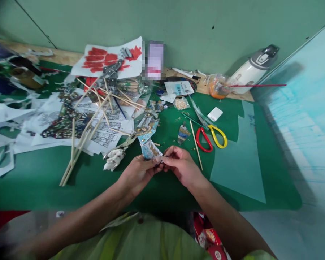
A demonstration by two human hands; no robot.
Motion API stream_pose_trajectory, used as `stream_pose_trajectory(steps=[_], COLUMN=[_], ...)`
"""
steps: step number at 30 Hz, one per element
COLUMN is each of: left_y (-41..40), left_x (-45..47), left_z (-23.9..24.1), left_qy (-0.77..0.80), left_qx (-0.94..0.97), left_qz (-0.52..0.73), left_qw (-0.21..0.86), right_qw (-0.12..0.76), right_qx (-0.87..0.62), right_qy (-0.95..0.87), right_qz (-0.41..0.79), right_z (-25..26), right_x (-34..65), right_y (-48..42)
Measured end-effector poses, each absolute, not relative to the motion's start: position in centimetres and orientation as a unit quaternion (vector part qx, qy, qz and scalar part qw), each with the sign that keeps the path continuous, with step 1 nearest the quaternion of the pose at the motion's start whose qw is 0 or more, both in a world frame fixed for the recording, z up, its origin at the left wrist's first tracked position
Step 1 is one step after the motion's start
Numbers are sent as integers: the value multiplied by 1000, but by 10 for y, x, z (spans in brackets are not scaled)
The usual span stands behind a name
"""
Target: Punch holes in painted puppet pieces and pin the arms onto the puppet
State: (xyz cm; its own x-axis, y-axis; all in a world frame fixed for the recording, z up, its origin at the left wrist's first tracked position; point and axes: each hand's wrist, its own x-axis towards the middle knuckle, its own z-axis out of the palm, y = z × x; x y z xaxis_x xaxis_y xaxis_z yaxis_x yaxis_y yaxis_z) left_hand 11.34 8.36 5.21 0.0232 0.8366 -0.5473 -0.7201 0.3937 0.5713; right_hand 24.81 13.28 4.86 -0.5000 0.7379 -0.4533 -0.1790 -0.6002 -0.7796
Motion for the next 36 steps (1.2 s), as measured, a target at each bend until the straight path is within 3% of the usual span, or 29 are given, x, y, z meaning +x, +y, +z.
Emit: stream_pose_trajectory(steps=[21,36], left_y=[83,82], left_x=[104,106], left_z=[51,51], left_qy=[365,403], left_qx=[68,79], left_qz=[543,528], left_qw=[753,744], right_qw=[347,323], right_qx=[-382,-398], right_qy=[-353,-369], right_qz=[780,776], right_z=[43,49], right_x=[247,246], right_y=[121,122])
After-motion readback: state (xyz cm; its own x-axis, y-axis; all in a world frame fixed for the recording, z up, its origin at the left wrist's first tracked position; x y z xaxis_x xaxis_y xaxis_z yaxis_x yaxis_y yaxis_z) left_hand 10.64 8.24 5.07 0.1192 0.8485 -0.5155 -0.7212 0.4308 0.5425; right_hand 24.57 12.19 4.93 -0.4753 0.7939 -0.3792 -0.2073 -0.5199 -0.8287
